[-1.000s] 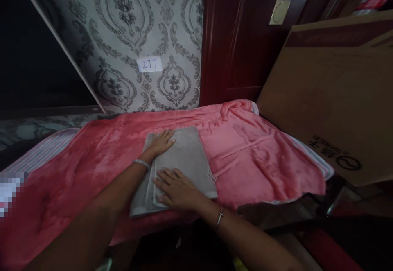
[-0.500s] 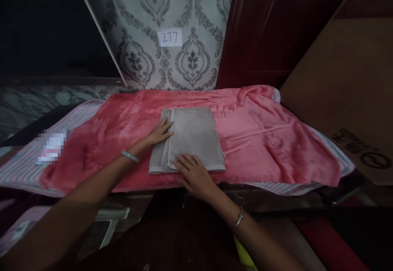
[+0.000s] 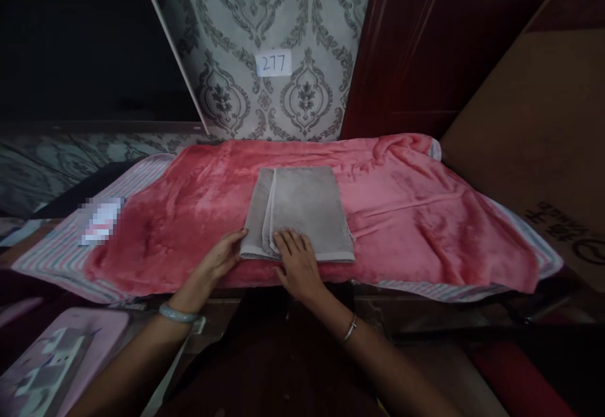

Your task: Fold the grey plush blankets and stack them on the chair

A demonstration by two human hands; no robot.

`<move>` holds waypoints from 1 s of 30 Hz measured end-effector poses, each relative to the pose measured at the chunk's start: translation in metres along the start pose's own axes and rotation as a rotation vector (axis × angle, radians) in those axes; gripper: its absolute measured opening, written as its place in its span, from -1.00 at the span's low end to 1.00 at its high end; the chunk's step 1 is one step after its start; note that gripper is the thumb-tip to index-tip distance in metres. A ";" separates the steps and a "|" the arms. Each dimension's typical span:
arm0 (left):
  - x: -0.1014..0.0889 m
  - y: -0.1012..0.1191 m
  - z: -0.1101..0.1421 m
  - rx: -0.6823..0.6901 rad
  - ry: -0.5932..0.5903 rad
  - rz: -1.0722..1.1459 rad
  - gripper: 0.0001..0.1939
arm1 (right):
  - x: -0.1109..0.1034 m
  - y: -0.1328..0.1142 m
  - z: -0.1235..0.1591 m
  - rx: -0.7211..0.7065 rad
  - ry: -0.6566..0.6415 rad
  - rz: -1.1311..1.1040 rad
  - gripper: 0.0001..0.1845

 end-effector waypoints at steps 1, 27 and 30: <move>0.000 0.000 0.000 0.002 0.002 0.005 -0.79 | 0.000 0.001 0.000 0.004 0.015 0.000 -0.16; 0.001 0.023 0.021 0.076 -0.054 -0.097 -0.51 | -0.047 0.070 0.046 0.098 0.161 0.281 -0.27; -0.011 0.023 0.022 0.126 0.070 -0.278 -0.45 | -0.055 0.087 0.057 0.074 0.237 0.217 -0.26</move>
Point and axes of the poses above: each hand's wrist, its own z-axis away from the middle knuckle, its own x-axis out of the palm, y = z × x, the point moved 6 cm from there along -z, towards the middle knuckle, and after that the axes turned 5 degrees about -z, right-handed, at the moved point
